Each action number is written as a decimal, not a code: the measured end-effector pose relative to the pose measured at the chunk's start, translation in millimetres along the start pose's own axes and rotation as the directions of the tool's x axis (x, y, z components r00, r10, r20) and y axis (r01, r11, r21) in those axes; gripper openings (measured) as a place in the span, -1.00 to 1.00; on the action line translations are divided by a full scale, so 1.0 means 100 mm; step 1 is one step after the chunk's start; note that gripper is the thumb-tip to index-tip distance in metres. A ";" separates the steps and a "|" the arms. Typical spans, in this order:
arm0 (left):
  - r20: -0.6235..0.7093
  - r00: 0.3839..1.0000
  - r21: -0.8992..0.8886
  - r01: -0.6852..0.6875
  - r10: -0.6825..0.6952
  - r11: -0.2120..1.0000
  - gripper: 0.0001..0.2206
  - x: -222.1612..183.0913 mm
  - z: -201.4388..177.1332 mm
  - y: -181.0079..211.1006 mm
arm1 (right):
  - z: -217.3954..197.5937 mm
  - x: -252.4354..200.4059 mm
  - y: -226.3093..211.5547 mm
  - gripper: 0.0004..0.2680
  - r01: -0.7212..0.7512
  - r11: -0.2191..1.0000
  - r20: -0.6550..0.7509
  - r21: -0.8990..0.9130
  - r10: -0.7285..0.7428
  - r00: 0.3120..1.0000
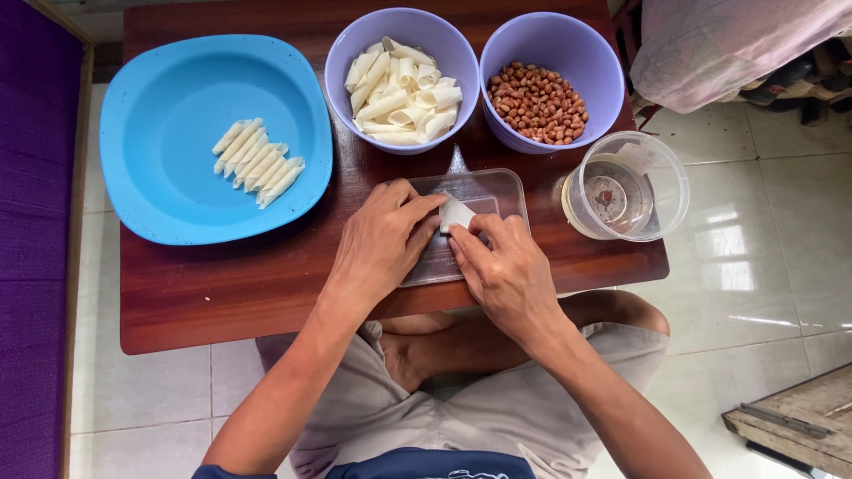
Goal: A person manually wraps individual peanuts in small white dough strips or wrappers to prepare snacks.
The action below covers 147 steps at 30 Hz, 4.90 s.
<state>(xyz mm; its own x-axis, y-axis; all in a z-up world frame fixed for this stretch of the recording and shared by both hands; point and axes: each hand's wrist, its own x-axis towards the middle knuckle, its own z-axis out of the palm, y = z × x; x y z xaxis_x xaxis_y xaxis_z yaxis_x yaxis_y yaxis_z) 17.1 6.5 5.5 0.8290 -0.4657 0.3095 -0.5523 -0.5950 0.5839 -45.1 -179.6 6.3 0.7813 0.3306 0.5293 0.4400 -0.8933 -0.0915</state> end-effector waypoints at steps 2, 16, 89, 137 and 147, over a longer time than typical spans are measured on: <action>-0.014 1.000 -0.023 -0.015 0.014 1.000 -0.88 -0.03 0.00 -0.02 | -0.02 0.01 -0.01 -0.91 0.009 1.000 0.015 -0.011 -0.009 1.000; -0.059 0.998 -0.020 -0.036 0.035 0.999 -0.96 -0.03 0.01 0.03 | 0.00 0.05 0.07 -0.90 -0.108 0.987 0.048 0.115 0.103 0.994; -0.247 0.958 -0.400 0.037 -0.147 0.916 -0.89 -0.03 0.05 -0.06 | 0.19 0.26 0.22 -0.87 -0.019 0.994 0.000 -0.110 0.019 1.000; -0.297 0.941 -0.615 -0.060 -0.160 0.787 -0.83 0.00 0.17 0.22 | -0.03 0.25 0.04 -0.70 -0.129 0.461 0.029 0.878 0.218 0.976; -0.235 0.929 -0.815 -0.028 -0.287 0.579 -0.84 0.01 0.22 0.22 | 0.01 0.21 -0.03 -0.82 -0.176 0.453 -0.027 0.874 0.406 0.913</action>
<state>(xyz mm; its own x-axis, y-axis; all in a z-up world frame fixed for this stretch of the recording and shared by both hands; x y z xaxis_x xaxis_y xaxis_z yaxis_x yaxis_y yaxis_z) 3.6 -21.3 2.6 0.9489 -0.1076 0.2966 -0.2712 0.2022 0.9410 -30.0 -169.3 16.7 0.8806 -0.0690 0.4688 0.4487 -0.1963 -0.8719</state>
